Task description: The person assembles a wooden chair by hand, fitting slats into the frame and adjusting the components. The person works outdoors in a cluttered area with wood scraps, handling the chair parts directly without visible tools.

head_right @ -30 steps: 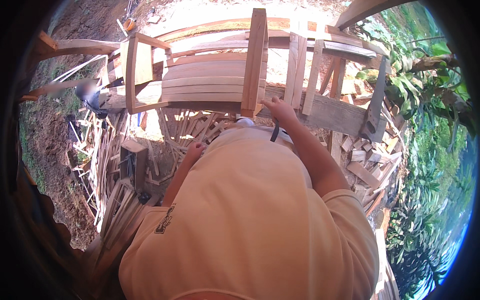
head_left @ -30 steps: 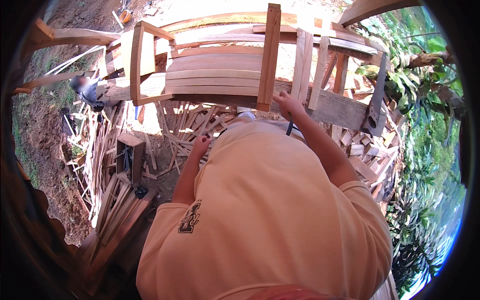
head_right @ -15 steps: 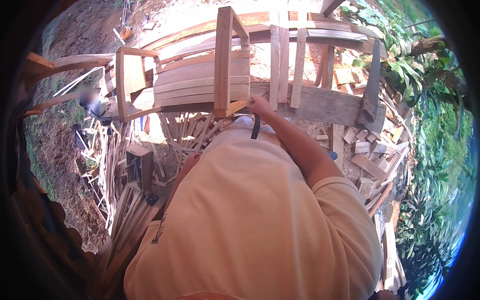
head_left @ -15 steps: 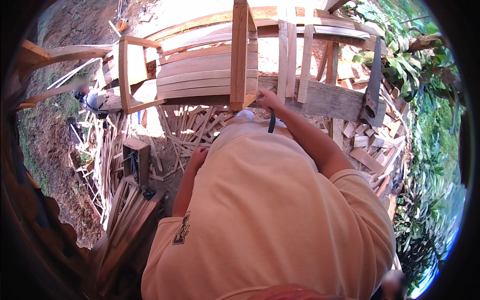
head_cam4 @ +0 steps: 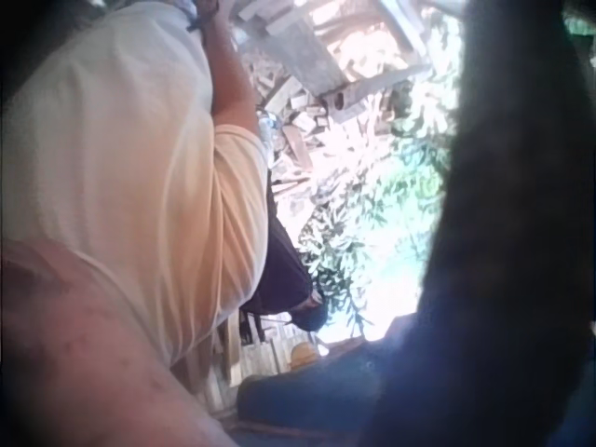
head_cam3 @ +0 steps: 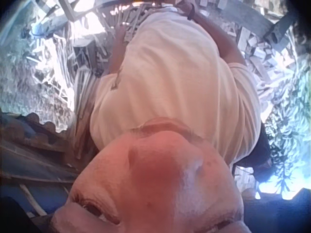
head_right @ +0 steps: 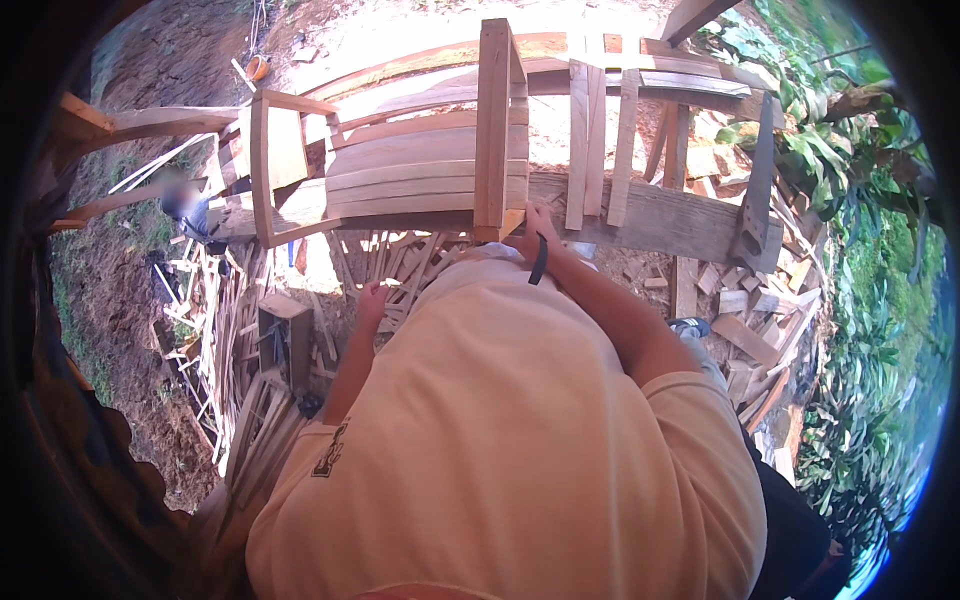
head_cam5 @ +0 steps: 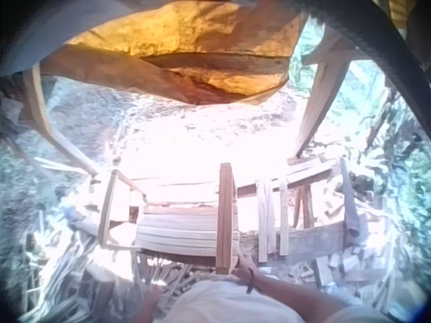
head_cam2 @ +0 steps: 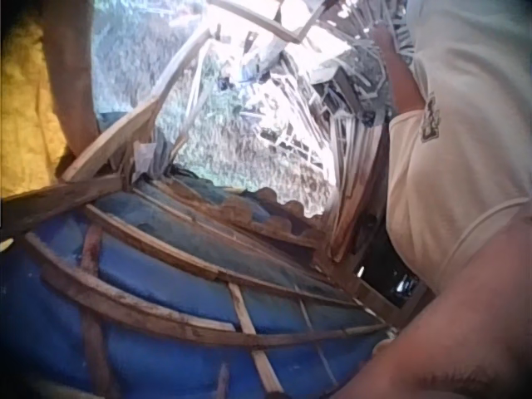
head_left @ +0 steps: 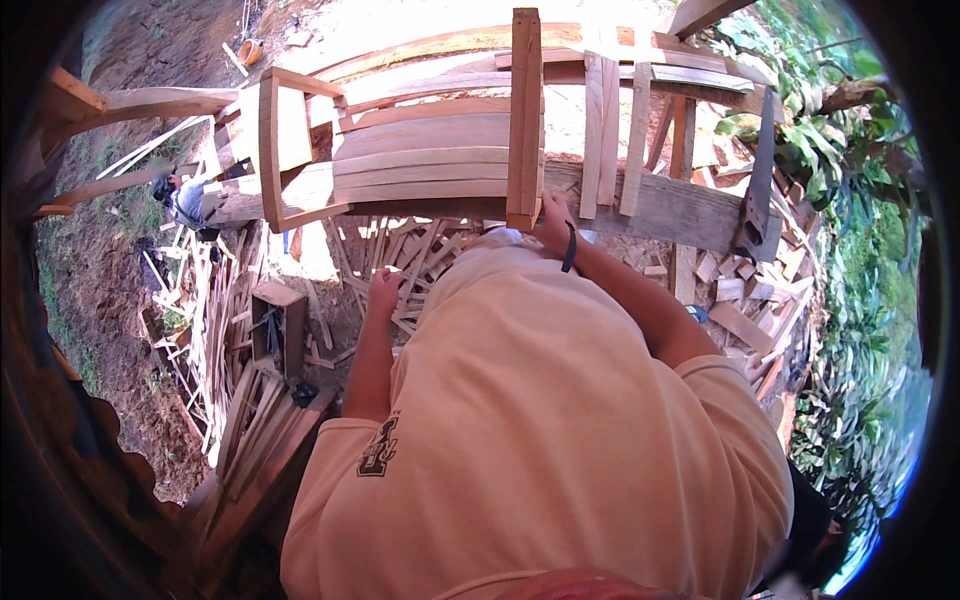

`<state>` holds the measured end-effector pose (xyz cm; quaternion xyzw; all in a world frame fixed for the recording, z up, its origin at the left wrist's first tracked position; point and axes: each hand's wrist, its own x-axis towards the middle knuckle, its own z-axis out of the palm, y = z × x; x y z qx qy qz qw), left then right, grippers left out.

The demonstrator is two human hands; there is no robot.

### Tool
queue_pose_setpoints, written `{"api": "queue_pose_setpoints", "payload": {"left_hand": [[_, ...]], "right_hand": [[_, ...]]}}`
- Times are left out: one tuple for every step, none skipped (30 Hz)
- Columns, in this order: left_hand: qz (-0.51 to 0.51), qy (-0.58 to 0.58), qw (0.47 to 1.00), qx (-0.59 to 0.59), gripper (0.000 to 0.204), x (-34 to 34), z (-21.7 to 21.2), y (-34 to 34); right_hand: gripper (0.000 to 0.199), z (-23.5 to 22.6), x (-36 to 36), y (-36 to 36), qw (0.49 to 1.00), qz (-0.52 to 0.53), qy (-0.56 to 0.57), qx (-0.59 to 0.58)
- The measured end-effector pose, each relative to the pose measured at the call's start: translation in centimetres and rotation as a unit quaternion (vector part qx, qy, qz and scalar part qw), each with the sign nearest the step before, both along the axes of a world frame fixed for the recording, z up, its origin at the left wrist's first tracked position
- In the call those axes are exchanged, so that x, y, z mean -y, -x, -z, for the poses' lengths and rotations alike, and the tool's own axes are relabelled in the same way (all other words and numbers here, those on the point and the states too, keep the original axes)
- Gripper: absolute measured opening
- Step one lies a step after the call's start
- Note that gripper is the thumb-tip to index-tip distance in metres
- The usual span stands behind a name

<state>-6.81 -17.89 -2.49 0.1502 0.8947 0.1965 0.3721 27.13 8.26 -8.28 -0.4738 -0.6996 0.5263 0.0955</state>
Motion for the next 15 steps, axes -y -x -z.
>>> {"api": "queue_pose_setpoints", "payload": {"left_hand": [[0.044,-0.02,0.999,-0.013,0.043,-1.0,-0.4,0.4],[0.09,-0.041,0.995,-0.026,0.042,-2.2,-0.6,0.6],[0.138,-0.061,0.988,-0.035,0.041,-3.3,-0.9,0.6],[0.198,-0.083,0.973,-0.09,0.042,-5.1,-1.4,0.1],[0.257,-0.108,0.95,-0.142,0.042,-6.8,-1.8,-0.7],[0.307,-0.131,0.922,-0.197,0.042,-8.1,-2.6,-1.5],[0.321,-0.149,0.913,-0.204,0.044,-9.4,-3.1,-2.0],[0.336,-0.168,0.903,-0.211,0.047,-10.7,-3.6,-2.4],[0.349,-0.186,0.892,-0.22,0.049,-11.8,-3.8,-2.5],[0.372,-0.175,0.878,-0.244,0.053,-12.6,-3.8,-2.4],[0.393,-0.165,0.864,-0.268,0.057,-13.2,-3.8,-2.4],[0.413,-0.155,0.848,-0.294,0.06,-13.9,-4.1,-2.3],[0.454,-0.143,0.836,-0.274,0.064,-14.4,-4.6,-2.1],[0.493,-0.13,0.822,-0.254,0.067,-14.9,-5.1,-1.8],[0.531,-0.118,0.806,-0.235,0.071,-15.3,-5.4,-1.6]], "right_hand": [[0.067,-0.5,0.6,0.1,1.0,0.021,-0.005,-0.006],[0.065,-0.9,0.9,0.4,0.999,0.043,-0.009,-0.012],[0.063,-0.9,1.2,0.7,0.998,0.053,-0.026,-0.016],[0.06,-0.2,1.5,0.8,0.997,0.066,-0.043,-0.018],[0.058,0.5,1.9,0.8,0.995,0.081,-0.061,-0.019],[0.053,0.3,2.1,1.2,0.992,0.102,-0.068,-0.023],[0.049,-0.4,2.3,1.6,0.989,0.125,-0.075,-0.027],[0.044,-1.1,2.4,1.9,0.985,0.148,-0.082,-0.03],[0.042,-1.4,2.6,2.3,0.982,0.172,-0.08,-0.023],[0.042,-1.1,2.7,2.4,0.981,0.177,-0.084,-0.016],[0.043,-0.8,2.8,2.4,0.98,0.182,-0.087,-0.009],[0.044,-1.1,2.8,2.8,0.978,0.186,-0.09,-0.004],[0.044,-1.4,2.9,2.9,0.977,0.189,-0.097,-0.01],[0.045,-1.7,2.9,3.0,0.976,0.191,-0.104,-0.015],[0.046,-2.2,2.9,3.1,0.974,0.194,-0.112,-0.02]]}}
